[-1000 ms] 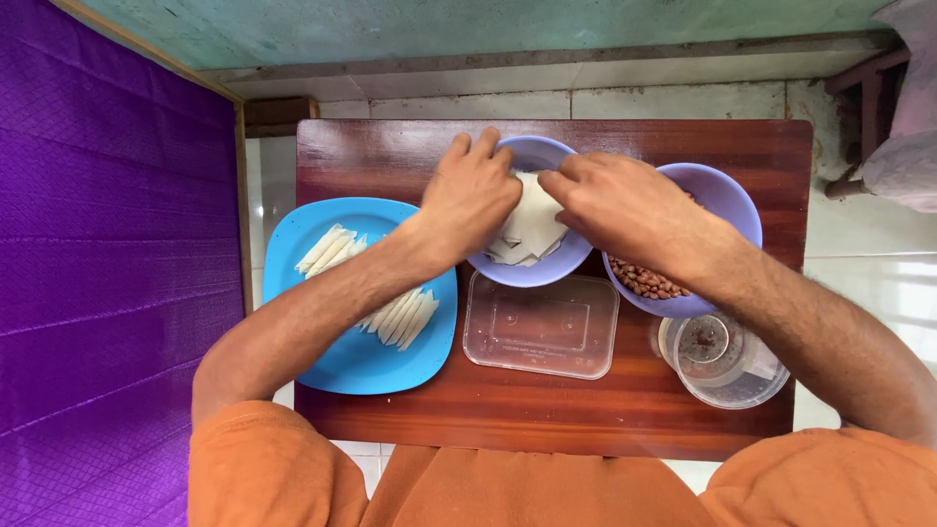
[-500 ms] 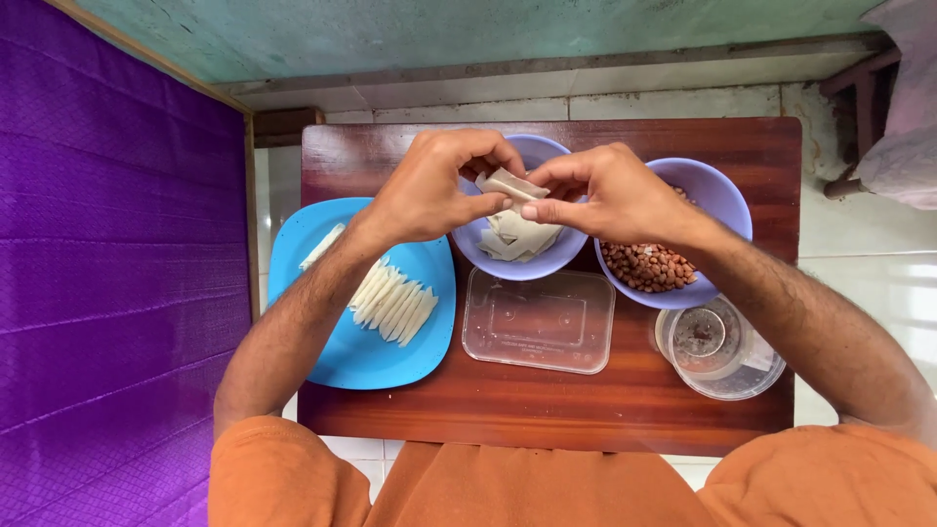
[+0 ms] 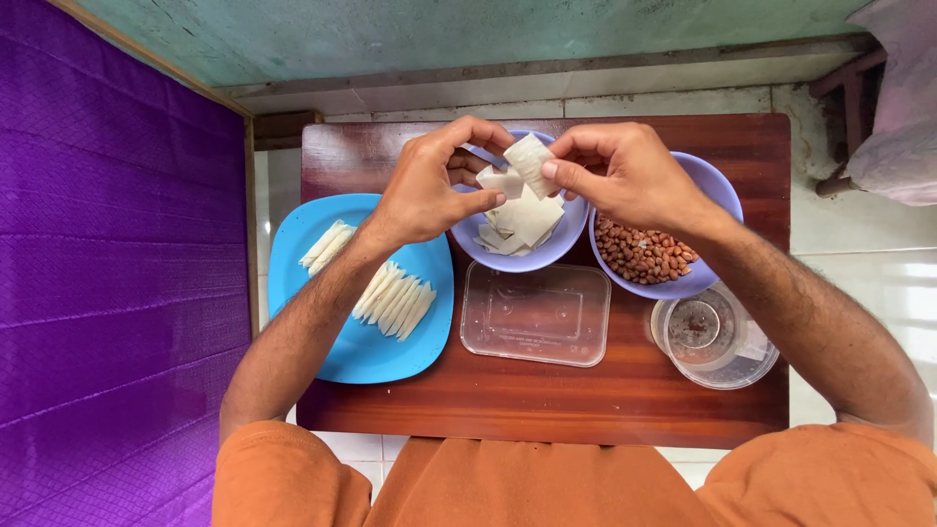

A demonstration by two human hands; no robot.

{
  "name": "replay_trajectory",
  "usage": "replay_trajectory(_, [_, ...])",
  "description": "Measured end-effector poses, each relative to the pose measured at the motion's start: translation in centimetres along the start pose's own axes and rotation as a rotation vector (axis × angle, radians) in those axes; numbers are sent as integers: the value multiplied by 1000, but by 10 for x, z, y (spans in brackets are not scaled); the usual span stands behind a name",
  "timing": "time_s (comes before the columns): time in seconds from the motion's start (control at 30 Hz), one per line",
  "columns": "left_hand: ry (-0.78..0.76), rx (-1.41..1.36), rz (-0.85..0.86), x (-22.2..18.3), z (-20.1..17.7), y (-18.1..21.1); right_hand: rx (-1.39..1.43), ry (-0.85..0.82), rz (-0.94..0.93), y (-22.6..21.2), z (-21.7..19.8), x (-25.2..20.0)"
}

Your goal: The person is manually rolling peanuts into small dough wrappers to create stick-shaped snacks, placing them on a blue plate.

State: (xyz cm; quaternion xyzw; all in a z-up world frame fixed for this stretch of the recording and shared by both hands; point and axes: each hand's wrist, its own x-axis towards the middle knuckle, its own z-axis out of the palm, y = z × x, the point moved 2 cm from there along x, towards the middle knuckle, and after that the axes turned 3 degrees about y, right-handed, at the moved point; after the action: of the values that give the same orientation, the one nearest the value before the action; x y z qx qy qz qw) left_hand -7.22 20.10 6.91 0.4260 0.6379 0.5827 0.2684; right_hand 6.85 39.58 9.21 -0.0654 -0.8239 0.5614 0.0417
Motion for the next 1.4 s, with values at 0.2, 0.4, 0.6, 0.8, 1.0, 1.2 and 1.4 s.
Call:
replay_trajectory(0.2, [-24,12,-43,1,5,-14,34,42,-20,-1,-4,-4])
replay_trajectory(0.4, [11,-35,18,5,21,-9,42,64,-34,0,0,-6])
replay_trajectory(0.6, [65,50,74,5,26,-17,-109,126,-54,4,3,-8])
replay_trajectory(0.8, [45,-170,17,2,35,-19,-113,152,-60,5,5,-10])
replay_trajectory(1.0, [68,-310,-65,0,41,-10,-71,189,-128,-1,3,-14])
replay_trajectory(1.2, [90,-241,-70,-5,31,-17,-19,202,-142,-10,-4,-22])
replay_trajectory(1.4, [173,-121,5,-8,31,-5,-28,206,-180,-18,-3,-29])
